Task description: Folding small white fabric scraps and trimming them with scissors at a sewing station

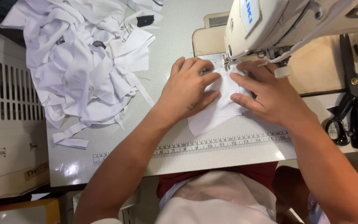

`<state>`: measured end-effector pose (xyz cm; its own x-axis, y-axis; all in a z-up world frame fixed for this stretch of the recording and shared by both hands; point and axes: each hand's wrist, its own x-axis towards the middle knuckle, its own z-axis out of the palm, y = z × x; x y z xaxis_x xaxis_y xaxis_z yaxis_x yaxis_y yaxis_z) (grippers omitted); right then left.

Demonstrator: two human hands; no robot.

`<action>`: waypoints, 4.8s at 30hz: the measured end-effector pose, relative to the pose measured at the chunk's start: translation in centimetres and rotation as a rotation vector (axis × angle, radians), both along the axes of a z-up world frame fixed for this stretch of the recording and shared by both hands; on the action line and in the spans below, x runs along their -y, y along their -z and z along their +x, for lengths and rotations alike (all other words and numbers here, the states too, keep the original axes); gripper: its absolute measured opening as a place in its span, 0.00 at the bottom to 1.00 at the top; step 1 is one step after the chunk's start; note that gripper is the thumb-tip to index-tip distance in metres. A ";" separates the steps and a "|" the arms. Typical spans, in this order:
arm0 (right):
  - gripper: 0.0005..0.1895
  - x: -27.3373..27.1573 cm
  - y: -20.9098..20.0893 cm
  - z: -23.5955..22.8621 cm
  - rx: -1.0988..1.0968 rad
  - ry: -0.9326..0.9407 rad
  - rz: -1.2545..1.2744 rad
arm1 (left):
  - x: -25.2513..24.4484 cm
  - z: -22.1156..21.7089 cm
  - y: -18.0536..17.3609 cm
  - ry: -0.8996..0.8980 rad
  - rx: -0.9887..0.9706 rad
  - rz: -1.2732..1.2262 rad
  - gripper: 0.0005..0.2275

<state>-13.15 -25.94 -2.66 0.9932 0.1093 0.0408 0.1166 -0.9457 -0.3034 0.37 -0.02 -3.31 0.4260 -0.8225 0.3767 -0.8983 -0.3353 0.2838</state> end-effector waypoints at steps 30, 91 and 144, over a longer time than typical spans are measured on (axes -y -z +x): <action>0.32 -1.9 -2.4 0.9 -0.246 0.185 0.038 | 0.1 0.7 -0.3 -0.041 -0.099 0.051 0.21; 0.09 -2.4 3.0 -3.9 0.689 -0.093 0.072 | 1.6 -5.2 -0.8 0.157 0.223 -0.027 0.11; 0.10 -3.1 2.2 -5.3 0.742 -0.120 0.238 | 2.6 -5.8 -0.3 0.141 0.077 -0.198 0.08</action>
<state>-18.44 -22.81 -4.86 0.6791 0.1188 0.7243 0.4648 -0.8334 -0.2991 -5.44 -2.57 -2.98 0.2758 -0.7790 0.5631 -0.9539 -0.1499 0.2599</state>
